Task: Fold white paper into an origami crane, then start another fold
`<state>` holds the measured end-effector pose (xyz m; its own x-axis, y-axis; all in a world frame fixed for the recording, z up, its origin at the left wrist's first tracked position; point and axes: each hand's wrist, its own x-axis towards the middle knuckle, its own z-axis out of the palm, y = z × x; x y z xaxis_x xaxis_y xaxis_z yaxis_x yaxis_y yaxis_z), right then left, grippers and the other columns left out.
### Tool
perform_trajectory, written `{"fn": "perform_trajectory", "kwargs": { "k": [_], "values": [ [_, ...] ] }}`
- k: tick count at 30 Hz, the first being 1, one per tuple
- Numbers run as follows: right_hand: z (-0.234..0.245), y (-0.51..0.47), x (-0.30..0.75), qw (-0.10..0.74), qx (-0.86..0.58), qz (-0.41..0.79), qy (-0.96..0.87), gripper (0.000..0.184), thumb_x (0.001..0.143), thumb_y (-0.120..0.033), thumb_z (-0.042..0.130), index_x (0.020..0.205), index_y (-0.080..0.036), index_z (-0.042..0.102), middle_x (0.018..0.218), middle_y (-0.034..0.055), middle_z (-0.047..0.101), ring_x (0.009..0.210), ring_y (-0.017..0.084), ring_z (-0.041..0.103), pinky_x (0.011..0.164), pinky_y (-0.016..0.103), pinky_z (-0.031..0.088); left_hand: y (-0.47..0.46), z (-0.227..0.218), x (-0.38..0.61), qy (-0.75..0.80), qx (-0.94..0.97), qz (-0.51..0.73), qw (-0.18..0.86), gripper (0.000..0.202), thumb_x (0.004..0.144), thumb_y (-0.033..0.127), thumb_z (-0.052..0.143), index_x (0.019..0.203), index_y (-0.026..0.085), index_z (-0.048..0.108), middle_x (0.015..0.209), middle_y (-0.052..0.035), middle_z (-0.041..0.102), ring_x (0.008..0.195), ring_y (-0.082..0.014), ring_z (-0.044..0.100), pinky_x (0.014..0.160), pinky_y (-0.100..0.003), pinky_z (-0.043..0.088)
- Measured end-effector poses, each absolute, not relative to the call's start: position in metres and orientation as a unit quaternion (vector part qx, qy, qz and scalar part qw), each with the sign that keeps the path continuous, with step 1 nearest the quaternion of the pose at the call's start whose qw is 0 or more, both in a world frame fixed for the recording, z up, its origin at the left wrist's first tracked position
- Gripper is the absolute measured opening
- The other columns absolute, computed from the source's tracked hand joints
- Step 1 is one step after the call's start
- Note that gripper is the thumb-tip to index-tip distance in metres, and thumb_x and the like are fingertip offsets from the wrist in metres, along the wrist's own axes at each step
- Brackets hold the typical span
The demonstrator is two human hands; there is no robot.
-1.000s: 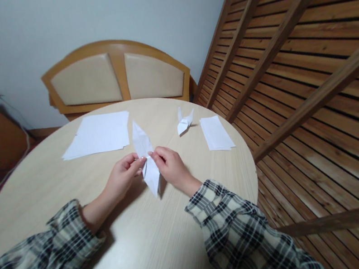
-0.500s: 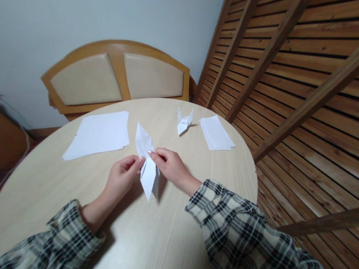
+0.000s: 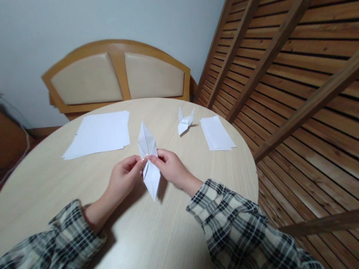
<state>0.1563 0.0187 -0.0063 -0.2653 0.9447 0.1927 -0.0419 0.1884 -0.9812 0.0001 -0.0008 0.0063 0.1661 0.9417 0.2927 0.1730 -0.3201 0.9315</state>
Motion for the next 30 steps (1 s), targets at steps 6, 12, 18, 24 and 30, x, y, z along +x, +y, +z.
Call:
{"fn": "perform_trajectory", "kwargs": {
  "k": [6,12,18,24,30],
  "values": [
    [-0.007,0.017,0.155,0.471,-0.363,0.547,-0.589,0.037,0.079,-0.057,0.064,0.084,-0.020,0.063,0.077,0.0025,0.062,0.068,0.016,0.055,0.063,0.030,0.044,-0.003,0.011,0.000,0.419,0.641,0.494,0.411,0.032,0.082,0.038,0.058,0.058,0.017,0.053,0.055,0.0021,0.049,0.053,-0.0110,0.043,0.051,-0.024,0.035],
    [-0.001,0.014,0.153,0.472,-0.376,0.527,-0.598,0.041,0.080,-0.059,0.062,0.075,-0.019,0.061,0.070,0.0004,0.056,0.064,0.014,0.049,0.062,0.029,0.040,-0.003,0.011,-0.001,0.441,0.616,0.522,0.392,0.029,0.079,0.037,0.063,0.059,0.018,0.053,0.054,0.0033,0.048,0.051,-0.0105,0.043,0.049,-0.023,0.033],
    [0.006,0.014,0.156,0.475,-0.387,0.487,-0.622,0.044,0.083,-0.061,0.055,0.068,-0.020,0.057,0.065,-0.0005,0.052,0.064,0.014,0.047,0.063,0.029,0.039,-0.001,0.011,-0.002,0.435,0.614,0.530,0.393,0.026,0.079,0.037,0.061,0.062,0.018,0.054,0.057,0.0024,0.051,0.055,-0.0120,0.045,0.053,-0.024,0.037],
    [0.005,0.018,0.159,0.512,-0.429,0.394,-0.631,0.042,0.084,-0.055,0.057,0.060,-0.021,0.047,0.060,-0.0026,0.042,0.059,0.013,0.039,0.057,0.029,0.033,-0.001,0.010,0.000,0.408,0.640,0.490,0.428,0.030,0.085,0.038,0.056,0.062,0.019,0.054,0.058,0.0022,0.051,0.056,-0.0124,0.047,0.055,-0.025,0.039],
    [0.004,0.019,0.160,0.525,-0.443,0.359,-0.632,0.045,0.086,-0.056,0.054,0.059,-0.021,0.043,0.059,-0.0030,0.039,0.059,0.013,0.037,0.057,0.029,0.032,-0.002,0.009,-0.001,0.418,0.659,0.432,0.452,0.031,0.082,0.041,0.059,0.063,0.017,0.056,0.057,0.0021,0.052,0.053,-0.0116,0.045,0.052,-0.024,0.036]
  ]
}}
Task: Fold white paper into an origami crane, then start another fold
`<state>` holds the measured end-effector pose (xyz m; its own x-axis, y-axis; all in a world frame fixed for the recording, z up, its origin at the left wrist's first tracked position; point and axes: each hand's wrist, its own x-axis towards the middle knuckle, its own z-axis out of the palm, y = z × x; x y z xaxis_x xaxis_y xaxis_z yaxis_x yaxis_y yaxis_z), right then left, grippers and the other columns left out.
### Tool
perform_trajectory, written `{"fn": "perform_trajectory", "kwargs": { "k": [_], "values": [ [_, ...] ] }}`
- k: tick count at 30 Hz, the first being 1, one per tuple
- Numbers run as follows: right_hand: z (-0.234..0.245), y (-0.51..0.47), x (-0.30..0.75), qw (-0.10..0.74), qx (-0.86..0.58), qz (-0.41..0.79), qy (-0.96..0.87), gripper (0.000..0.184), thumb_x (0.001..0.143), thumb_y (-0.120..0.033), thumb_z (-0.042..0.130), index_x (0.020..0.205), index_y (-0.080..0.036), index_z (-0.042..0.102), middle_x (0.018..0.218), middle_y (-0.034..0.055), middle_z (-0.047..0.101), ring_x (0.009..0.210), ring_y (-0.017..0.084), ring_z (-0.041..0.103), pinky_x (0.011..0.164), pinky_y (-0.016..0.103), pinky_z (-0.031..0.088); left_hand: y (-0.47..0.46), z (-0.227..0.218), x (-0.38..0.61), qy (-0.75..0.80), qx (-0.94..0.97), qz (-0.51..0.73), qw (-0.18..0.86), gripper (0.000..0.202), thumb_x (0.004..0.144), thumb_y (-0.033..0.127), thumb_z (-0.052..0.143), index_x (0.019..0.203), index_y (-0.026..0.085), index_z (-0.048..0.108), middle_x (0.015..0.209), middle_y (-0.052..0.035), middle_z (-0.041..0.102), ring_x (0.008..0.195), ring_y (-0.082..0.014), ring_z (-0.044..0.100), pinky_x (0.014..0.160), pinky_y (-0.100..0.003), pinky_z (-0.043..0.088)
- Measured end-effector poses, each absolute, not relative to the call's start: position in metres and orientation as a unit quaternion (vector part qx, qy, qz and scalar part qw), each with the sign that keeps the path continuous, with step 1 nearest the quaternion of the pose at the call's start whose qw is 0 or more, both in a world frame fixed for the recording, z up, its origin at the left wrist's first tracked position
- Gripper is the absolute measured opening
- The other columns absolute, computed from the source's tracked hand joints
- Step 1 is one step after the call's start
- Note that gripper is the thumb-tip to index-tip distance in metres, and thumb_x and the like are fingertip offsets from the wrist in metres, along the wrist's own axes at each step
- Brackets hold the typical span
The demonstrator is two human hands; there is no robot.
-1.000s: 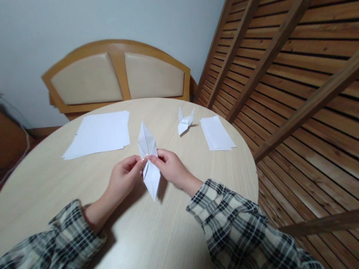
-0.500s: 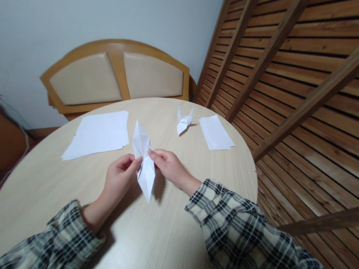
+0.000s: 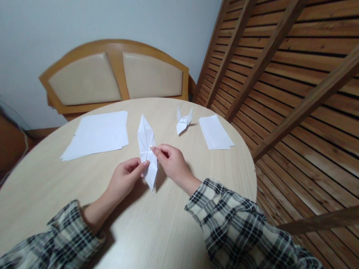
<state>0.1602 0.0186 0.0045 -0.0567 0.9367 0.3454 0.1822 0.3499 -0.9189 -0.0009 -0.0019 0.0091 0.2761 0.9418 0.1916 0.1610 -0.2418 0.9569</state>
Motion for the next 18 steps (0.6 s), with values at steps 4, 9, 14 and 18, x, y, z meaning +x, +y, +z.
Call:
{"fn": "perform_trajectory", "kwargs": {
  "k": [4,9,14,18],
  "values": [
    [0.0060,0.0179,0.1597,0.521,-0.436,0.373,-0.632,0.047,0.086,-0.060,0.051,0.060,-0.022,0.043,0.060,-0.0028,0.039,0.060,0.014,0.038,0.058,0.029,0.032,-0.0025,0.0103,-0.0014,0.422,0.655,0.448,0.439,0.033,0.082,0.040,0.060,0.060,0.017,0.054,0.055,0.0026,0.050,0.051,-0.0111,0.044,0.051,-0.024,0.035],
    [0.0087,0.0158,0.1586,0.511,-0.408,0.411,-0.635,0.046,0.085,-0.061,0.052,0.063,-0.021,0.046,0.062,-0.0026,0.040,0.062,0.014,0.039,0.060,0.029,0.034,-0.0025,0.0119,-0.0012,0.423,0.651,0.469,0.421,0.034,0.082,0.040,0.060,0.057,0.018,0.050,0.053,0.0035,0.047,0.051,-0.0108,0.041,0.050,-0.024,0.034],
    [0.0075,0.0146,0.1579,0.473,-0.402,0.440,-0.649,0.047,0.084,-0.063,0.053,0.064,-0.021,0.051,0.063,-0.0016,0.045,0.063,0.014,0.042,0.062,0.029,0.036,-0.0015,0.0106,-0.0016,0.434,0.635,0.495,0.404,0.032,0.081,0.039,0.059,0.057,0.019,0.050,0.053,0.0042,0.046,0.050,-0.0107,0.040,0.050,-0.024,0.034],
    [0.0037,0.0152,0.1581,0.466,-0.401,0.436,-0.657,0.044,0.084,-0.059,0.055,0.065,-0.020,0.053,0.063,-0.0020,0.046,0.063,0.014,0.043,0.062,0.029,0.036,-0.0008,0.0094,-0.0020,0.438,0.624,0.502,0.408,0.032,0.080,0.039,0.060,0.058,0.019,0.049,0.054,0.0041,0.046,0.052,-0.0111,0.042,0.052,-0.024,0.035]
  ]
}}
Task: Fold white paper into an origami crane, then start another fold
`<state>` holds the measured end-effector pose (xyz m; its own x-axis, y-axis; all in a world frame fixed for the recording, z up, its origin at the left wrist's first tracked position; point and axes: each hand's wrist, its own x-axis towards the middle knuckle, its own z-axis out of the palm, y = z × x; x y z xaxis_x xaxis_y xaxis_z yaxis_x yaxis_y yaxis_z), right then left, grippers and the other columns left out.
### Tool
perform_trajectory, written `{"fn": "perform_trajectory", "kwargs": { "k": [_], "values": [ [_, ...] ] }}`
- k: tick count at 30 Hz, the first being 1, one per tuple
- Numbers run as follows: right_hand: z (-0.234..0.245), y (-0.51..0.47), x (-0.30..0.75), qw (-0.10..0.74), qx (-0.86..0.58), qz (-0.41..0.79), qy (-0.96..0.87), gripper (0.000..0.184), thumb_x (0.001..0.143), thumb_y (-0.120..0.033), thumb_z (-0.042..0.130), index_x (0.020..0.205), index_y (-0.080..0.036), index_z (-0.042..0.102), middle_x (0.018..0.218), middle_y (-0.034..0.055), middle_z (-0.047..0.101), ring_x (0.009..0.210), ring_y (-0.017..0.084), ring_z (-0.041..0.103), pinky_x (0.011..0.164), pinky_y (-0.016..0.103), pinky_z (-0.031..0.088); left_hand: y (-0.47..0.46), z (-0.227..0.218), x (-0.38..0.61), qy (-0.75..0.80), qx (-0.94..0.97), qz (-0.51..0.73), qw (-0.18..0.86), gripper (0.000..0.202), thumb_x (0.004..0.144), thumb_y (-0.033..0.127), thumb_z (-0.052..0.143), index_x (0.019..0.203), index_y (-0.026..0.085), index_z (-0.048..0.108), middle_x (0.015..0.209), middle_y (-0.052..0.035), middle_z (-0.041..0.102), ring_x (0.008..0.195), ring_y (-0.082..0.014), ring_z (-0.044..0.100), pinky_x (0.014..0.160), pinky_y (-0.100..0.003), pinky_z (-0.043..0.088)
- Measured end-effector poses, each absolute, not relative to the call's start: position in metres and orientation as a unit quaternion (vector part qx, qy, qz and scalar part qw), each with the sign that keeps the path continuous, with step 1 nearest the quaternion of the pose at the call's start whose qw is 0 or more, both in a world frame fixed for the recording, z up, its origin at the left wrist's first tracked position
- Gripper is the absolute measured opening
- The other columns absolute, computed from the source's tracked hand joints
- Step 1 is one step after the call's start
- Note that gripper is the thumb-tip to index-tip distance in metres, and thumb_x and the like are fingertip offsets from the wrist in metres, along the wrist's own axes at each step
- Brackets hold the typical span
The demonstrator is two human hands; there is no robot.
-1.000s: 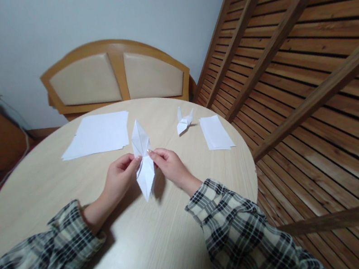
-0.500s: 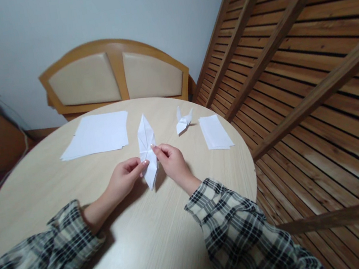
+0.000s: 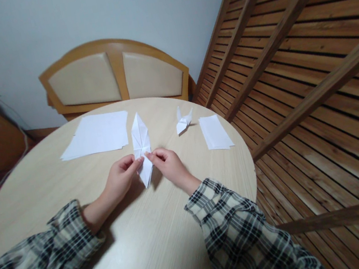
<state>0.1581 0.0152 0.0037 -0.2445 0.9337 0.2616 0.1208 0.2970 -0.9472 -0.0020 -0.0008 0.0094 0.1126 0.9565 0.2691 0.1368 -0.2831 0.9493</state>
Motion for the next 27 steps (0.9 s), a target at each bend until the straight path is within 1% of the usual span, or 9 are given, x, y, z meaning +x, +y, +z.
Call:
{"fn": "perform_trajectory", "kwargs": {
  "k": [3,7,13,16,18,21,27],
  "values": [
    [0.0017,0.0162,0.1582,0.471,-0.401,0.429,-0.659,0.041,0.085,-0.056,0.056,0.065,-0.020,0.052,0.063,-0.0024,0.045,0.062,0.013,0.043,0.062,0.029,0.035,-0.0007,0.0086,-0.0021,0.425,0.620,0.500,0.430,0.030,0.080,0.039,0.061,0.060,0.019,0.051,0.055,0.0038,0.048,0.054,-0.0113,0.043,0.053,-0.024,0.035],
    [0.0025,0.0166,0.1576,0.474,-0.399,0.428,-0.658,0.041,0.084,-0.056,0.056,0.063,-0.021,0.049,0.062,-0.0026,0.044,0.062,0.013,0.042,0.060,0.029,0.035,0.0004,0.0060,-0.0019,0.402,0.608,0.499,0.469,0.029,0.081,0.039,0.061,0.062,0.018,0.053,0.057,0.0035,0.049,0.054,-0.0112,0.043,0.054,-0.024,0.036],
    [0.0054,0.0155,0.1563,0.494,-0.414,0.398,-0.653,0.042,0.085,-0.054,0.056,0.061,-0.021,0.046,0.060,-0.0026,0.043,0.061,0.014,0.041,0.059,0.029,0.035,0.0011,0.0043,-0.0005,0.410,0.600,0.473,0.499,0.025,0.084,0.041,0.057,0.074,0.018,0.058,0.061,0.0028,0.051,0.054,-0.0116,0.045,0.052,-0.024,0.037],
    [0.0066,0.0156,0.1563,0.507,-0.429,0.379,-0.645,0.043,0.085,-0.054,0.055,0.060,-0.022,0.042,0.059,-0.0027,0.040,0.060,0.014,0.040,0.059,0.029,0.034,0.0007,0.0045,-0.0007,0.397,0.629,0.443,0.500,0.024,0.080,0.040,0.062,0.076,0.017,0.061,0.064,0.0008,0.056,0.058,-0.0127,0.049,0.056,-0.025,0.040],
    [0.0073,0.0156,0.1565,0.515,-0.430,0.375,-0.639,0.043,0.085,-0.054,0.055,0.060,-0.022,0.041,0.059,-0.0027,0.039,0.060,0.014,0.039,0.059,0.029,0.034,0.0001,0.0046,-0.0010,0.393,0.642,0.425,0.503,0.024,0.078,0.040,0.065,0.074,0.016,0.061,0.064,0.0003,0.057,0.058,-0.0128,0.050,0.056,-0.025,0.040],
    [0.0080,0.0152,0.1569,0.518,-0.428,0.376,-0.638,0.043,0.085,-0.054,0.055,0.059,-0.022,0.041,0.060,-0.0028,0.038,0.060,0.014,0.038,0.059,0.029,0.034,-0.0013,0.0054,-0.0010,0.393,0.639,0.426,0.506,0.025,0.077,0.039,0.066,0.071,0.015,0.061,0.062,0.0007,0.056,0.057,-0.0123,0.049,0.054,-0.025,0.039],
    [0.0068,0.0164,0.1579,0.518,-0.407,0.417,-0.626,0.043,0.086,-0.058,0.052,0.063,-0.022,0.045,0.062,-0.0024,0.041,0.062,0.014,0.040,0.060,0.029,0.035,-0.0034,0.0079,0.0009,0.386,0.628,0.425,0.525,0.022,0.077,0.036,0.067,0.074,0.015,0.061,0.063,0.0005,0.058,0.056,-0.0118,0.050,0.054,-0.024,0.040]
  ]
}}
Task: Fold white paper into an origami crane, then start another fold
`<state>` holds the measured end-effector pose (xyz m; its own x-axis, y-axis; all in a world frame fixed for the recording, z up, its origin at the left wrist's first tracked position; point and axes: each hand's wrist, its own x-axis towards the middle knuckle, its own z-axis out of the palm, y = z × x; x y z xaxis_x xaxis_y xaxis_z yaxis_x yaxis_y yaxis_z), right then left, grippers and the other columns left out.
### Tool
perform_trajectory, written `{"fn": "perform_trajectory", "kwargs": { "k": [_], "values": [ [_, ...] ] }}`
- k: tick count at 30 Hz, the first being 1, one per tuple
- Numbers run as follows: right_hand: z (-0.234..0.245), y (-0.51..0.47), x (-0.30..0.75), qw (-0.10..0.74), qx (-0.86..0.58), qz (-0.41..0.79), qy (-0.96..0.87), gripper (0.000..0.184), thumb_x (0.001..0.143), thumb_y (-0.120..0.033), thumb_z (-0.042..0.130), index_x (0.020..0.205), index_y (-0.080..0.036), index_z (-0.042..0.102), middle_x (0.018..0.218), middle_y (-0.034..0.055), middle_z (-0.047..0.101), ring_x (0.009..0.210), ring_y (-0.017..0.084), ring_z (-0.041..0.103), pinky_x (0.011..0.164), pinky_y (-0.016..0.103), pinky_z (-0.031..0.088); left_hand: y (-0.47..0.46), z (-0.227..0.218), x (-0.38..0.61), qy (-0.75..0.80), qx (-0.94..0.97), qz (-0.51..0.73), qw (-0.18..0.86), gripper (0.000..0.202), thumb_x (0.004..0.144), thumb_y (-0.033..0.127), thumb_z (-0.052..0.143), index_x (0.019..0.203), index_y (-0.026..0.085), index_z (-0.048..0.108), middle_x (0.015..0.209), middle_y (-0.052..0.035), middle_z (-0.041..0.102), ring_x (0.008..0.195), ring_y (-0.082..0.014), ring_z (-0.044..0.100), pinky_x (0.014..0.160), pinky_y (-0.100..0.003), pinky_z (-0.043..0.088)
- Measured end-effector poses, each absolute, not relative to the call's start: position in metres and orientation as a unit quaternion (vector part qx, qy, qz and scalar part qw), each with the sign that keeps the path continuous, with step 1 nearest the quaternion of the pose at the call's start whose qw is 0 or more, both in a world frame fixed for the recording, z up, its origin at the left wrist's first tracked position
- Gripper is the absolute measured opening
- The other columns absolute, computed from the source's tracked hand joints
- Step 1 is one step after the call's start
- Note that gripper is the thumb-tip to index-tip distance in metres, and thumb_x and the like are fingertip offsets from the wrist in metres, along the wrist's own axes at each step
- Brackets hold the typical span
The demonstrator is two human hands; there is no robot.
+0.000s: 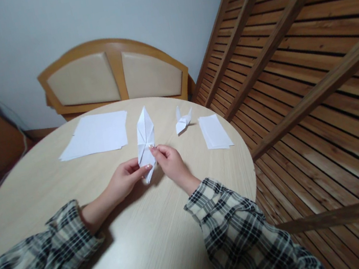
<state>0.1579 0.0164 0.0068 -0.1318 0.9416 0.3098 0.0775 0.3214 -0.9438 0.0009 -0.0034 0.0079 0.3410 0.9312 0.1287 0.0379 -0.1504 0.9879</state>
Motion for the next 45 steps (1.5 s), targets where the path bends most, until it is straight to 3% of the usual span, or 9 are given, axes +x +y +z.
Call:
{"fn": "perform_trajectory", "kwargs": {
  "k": [12,21,26,39,45],
  "values": [
    [0.005,0.018,0.158,0.556,-0.415,0.411,-0.591,0.043,0.083,-0.058,0.057,0.064,-0.020,0.050,0.060,-0.0029,0.045,0.058,0.012,0.040,0.055,0.027,0.035,-0.004,0.003,0.002,0.375,0.671,0.348,0.537,0.028,0.078,0.043,0.063,0.078,0.015,0.060,0.065,0.0003,0.057,0.057,-0.0120,0.049,0.055,-0.025,0.038],
    [0.003,0.013,0.155,0.495,-0.393,0.438,-0.639,0.039,0.086,-0.054,0.056,0.070,-0.019,0.060,0.066,0.0010,0.058,0.061,0.014,0.051,0.055,0.027,0.040,0.000,0.009,-0.001,0.405,0.648,0.467,0.445,0.037,0.087,0.049,0.048,0.064,0.020,0.049,0.060,0.0020,0.048,0.059,-0.0142,0.046,0.060,-0.028,0.040],
    [0.003,0.011,0.154,0.479,-0.384,0.431,-0.662,0.037,0.085,-0.052,0.058,0.069,-0.019,0.060,0.067,0.0009,0.057,0.062,0.013,0.051,0.057,0.027,0.040,-0.002,0.008,-0.002,0.405,0.643,0.460,0.459,0.031,0.086,0.045,0.051,0.071,0.018,0.056,0.064,0.0012,0.050,0.059,-0.0140,0.045,0.055,-0.026,0.037],
    [0.003,0.011,0.153,0.461,-0.371,0.504,-0.629,0.039,0.084,-0.055,0.058,0.069,-0.019,0.058,0.067,0.0007,0.056,0.063,0.014,0.050,0.056,0.027,0.040,-0.004,0.010,-0.001,0.402,0.662,0.473,0.419,0.034,0.086,0.043,0.052,0.063,0.018,0.051,0.058,0.0031,0.044,0.056,-0.0122,0.039,0.052,-0.025,0.033],
    [0.006,0.017,0.158,0.556,-0.392,0.336,-0.652,0.033,0.084,-0.043,0.065,0.060,-0.021,0.057,0.066,-0.0009,0.048,0.067,0.014,0.049,0.064,0.029,0.044,-0.003,0.011,-0.003,0.443,0.665,0.490,0.349,0.043,0.088,0.052,0.049,0.059,0.020,0.047,0.055,0.0031,0.043,0.054,-0.0128,0.040,0.052,-0.026,0.033]
  ]
}}
